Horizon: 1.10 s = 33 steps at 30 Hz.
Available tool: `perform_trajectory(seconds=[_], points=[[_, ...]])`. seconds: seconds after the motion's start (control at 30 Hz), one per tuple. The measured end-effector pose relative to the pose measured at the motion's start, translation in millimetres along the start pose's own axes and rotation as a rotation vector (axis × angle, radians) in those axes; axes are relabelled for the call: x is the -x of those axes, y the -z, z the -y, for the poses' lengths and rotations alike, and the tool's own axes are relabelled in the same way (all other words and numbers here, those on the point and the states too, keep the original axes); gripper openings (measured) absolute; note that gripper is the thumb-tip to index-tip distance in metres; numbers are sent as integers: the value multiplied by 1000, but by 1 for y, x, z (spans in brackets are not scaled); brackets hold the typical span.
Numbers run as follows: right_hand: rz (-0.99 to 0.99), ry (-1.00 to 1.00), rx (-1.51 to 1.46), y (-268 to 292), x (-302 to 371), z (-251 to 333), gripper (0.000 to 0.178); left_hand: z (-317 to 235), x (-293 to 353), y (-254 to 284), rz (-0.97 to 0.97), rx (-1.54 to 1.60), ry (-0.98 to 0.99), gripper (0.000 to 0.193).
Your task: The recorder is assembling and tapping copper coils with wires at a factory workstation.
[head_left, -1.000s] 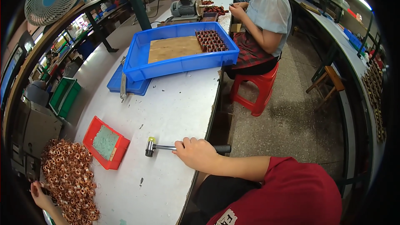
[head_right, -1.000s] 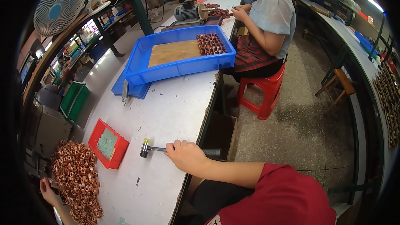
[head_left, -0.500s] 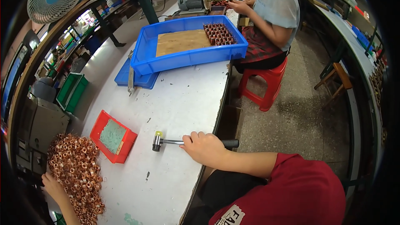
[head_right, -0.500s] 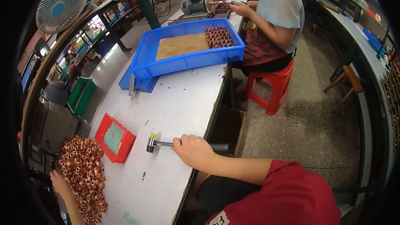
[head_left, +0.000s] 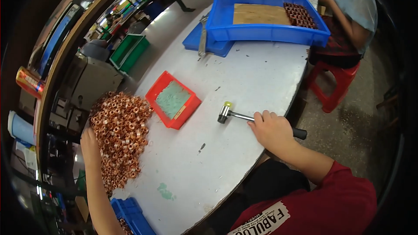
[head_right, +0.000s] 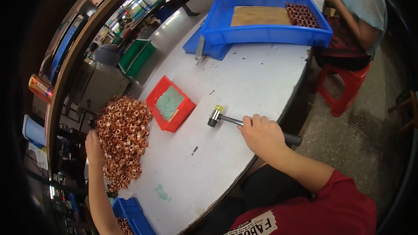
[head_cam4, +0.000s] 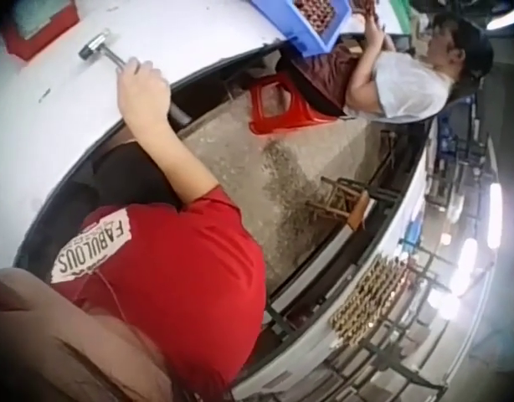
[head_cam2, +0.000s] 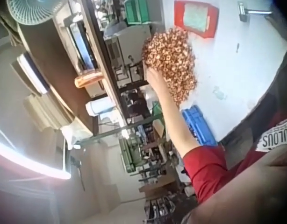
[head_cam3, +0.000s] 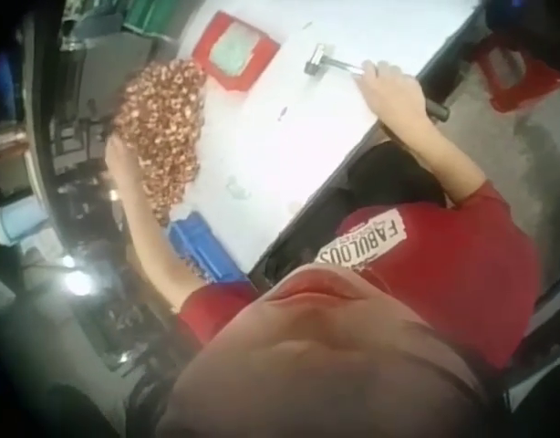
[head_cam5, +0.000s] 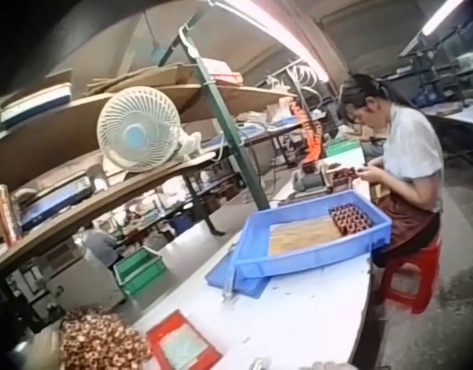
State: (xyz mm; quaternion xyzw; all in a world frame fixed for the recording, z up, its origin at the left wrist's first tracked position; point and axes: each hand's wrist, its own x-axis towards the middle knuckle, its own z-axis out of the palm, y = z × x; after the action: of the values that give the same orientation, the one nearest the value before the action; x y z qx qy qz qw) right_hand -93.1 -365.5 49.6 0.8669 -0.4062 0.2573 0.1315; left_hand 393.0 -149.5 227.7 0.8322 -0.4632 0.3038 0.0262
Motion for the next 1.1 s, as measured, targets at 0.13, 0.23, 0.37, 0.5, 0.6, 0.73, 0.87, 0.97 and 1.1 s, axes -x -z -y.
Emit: perform_trajectory(seconds=[0.13, 0.23, 0.37, 0.5, 0.6, 0.73, 0.87, 0.97, 1.1], points=[[43, 18, -38, -6, 2, 1, 23, -39, -25, 21, -116, 574, 326, 23], [42, -38, -22, 12, -4, -3, 20, -16, -26, 29, -115, 65, -18, 24], [27, -17, 25, 0, -4, -2, 19, -33, -23, 34, -361, 311, 306, 25], [43, 17, -55, 3, -7, 14, 19, 2, 1, 31, -594, 501, 444, 20], [107, -24, -40, 2, -1, 0, 21, -30, -14, 40, -759, 375, 252, 19], [87, 40, -68, 7, -1, 1, 21, -24, -14, 31, -730, 217, 24, 22], [128, 10, -14, 5, -1, 6, 22, -6, -9, 27, -633, 98, 15, 23], [111, 43, 1, 4, -1, 6, 22, 1, -9, 22, -664, 174, 45, 22], [117, 45, 18, 5, -2, 4, 23, 5, -12, 21, -653, 248, 51, 20]])
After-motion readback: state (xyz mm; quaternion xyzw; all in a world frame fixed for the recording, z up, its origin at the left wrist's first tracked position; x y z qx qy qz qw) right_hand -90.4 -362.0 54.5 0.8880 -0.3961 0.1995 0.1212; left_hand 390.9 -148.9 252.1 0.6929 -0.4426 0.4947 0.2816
